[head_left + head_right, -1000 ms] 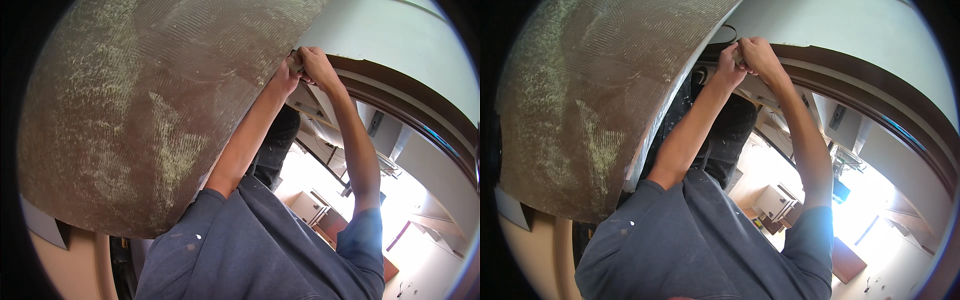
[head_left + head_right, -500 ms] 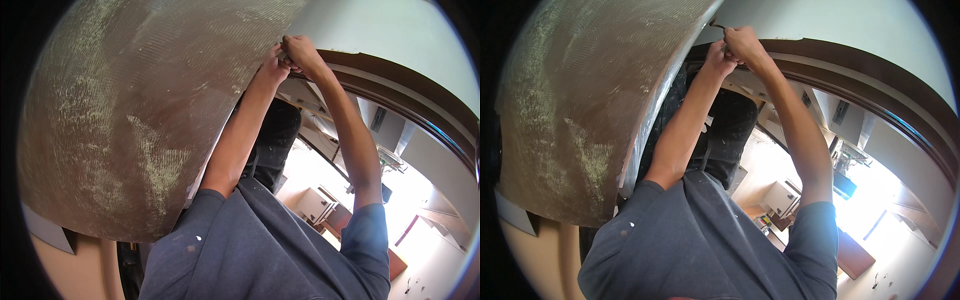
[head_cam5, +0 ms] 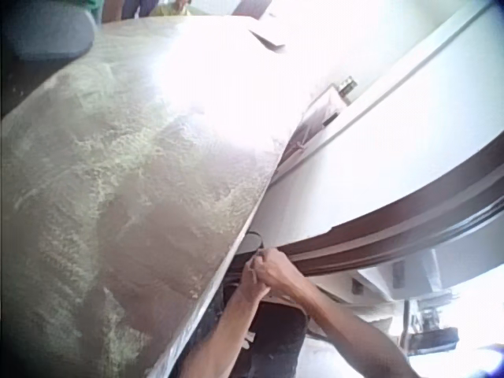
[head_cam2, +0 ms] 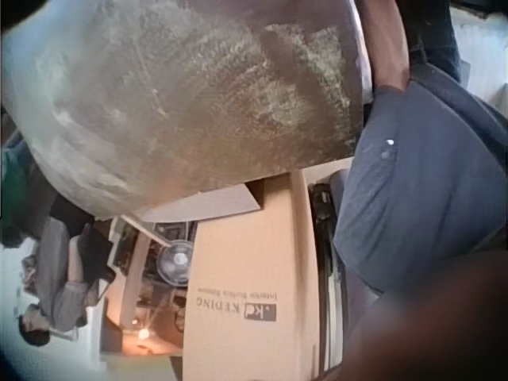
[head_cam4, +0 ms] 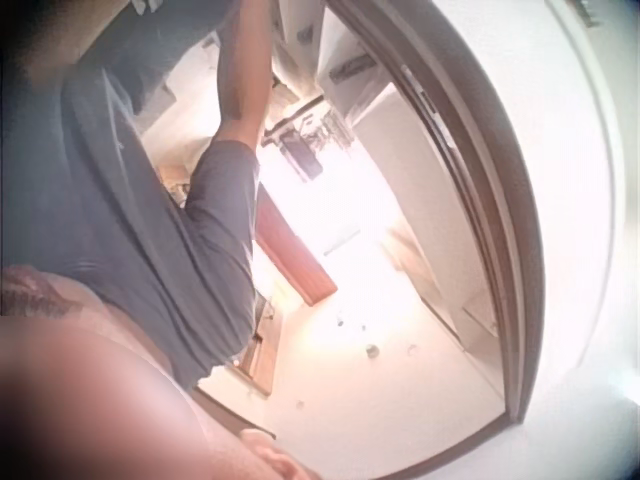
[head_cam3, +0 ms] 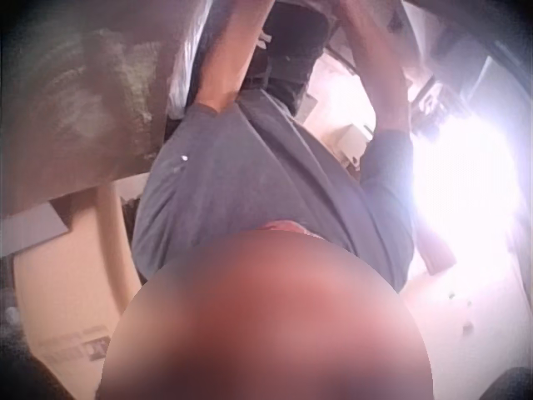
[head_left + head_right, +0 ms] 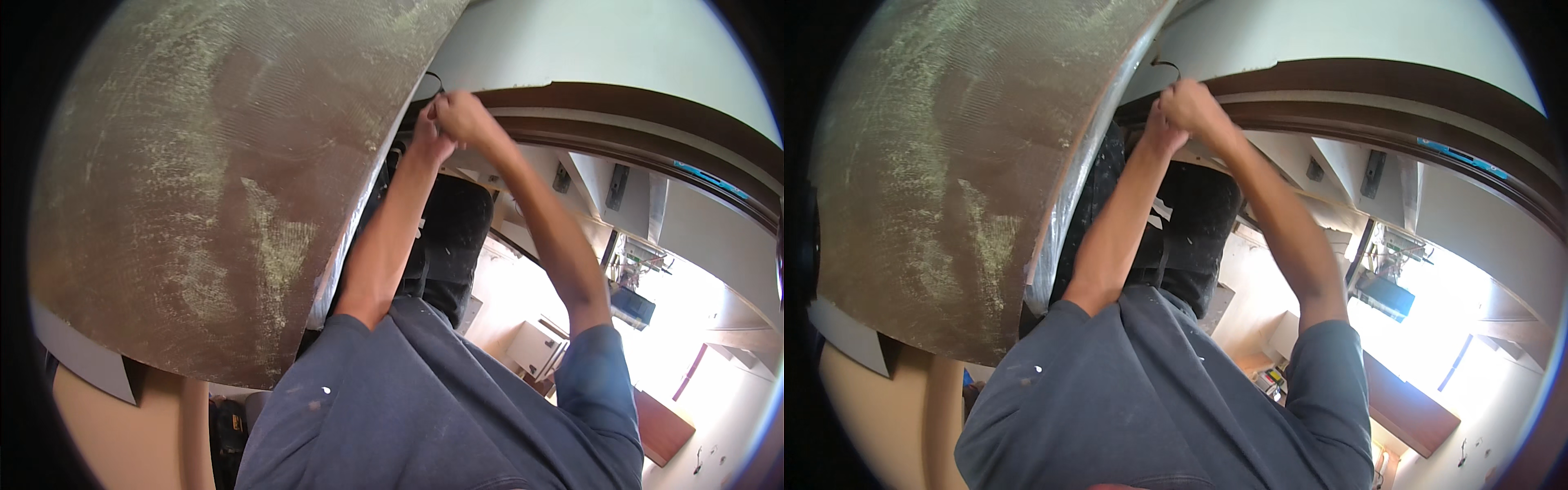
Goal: The person installs a curved wooden trim piece along the top edge of a cabinet. They use a small metal tool to tuck and secure the trim, then smooth it with a sanding block. The person briefly walks away and returns to continue fitting the trim along the curve.
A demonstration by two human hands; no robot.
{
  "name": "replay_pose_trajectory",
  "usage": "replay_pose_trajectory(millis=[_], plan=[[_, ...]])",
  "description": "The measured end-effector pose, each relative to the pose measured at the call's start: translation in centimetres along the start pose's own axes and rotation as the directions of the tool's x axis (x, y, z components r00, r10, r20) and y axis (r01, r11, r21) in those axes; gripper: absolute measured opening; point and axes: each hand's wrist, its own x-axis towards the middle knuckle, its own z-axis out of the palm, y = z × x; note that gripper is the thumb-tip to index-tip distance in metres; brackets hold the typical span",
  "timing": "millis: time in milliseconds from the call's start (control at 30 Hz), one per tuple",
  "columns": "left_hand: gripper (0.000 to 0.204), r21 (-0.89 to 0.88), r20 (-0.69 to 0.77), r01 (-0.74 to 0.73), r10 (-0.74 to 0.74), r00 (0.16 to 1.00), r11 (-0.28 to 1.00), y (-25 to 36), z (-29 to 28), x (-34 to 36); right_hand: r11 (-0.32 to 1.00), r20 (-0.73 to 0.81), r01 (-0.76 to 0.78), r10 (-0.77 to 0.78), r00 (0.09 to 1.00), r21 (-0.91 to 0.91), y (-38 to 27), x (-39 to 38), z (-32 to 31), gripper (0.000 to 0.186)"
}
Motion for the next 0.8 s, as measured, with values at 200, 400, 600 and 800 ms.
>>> replay_pose_trajectory(millis=[200, 400, 600, 800], plan=[[0.054, 0.453, -0.224, 0.135, -0.035, 0.974, 0.881, -0.4, -2.3, -6.5, 0.909, -0.219, 0.117, -0.029, 0.975, 0.401, 3.2, -10.5, 6.3, 0.060], [0.059, 0.611, -0.217, 0.197, -0.078, 0.973, 0.767, 0.5, -4.3, -6.5, 0.403, 0.324, -0.426, 0.298, 0.898, 0.810, 4.7, -9.7, 6.6, 0.063], [0.062, 0.876, -0.225, 0.135, 0.144, 0.964, 0.463, 3.3, -3.1, -4.3, 0.434, 0.198, -0.385, 0.416, 0.888, 0.814, 3.4, -6.1, 8.8, 0.061], [0.046, 0.917, -0.298, 0.243, 0.138, 0.944, 0.317, 6.3, 1.2, -4.3, 0.297, 0.140, -0.239, 0.319, 0.937, 0.924, 2.0, -3.7, 10.8, 0.066]])
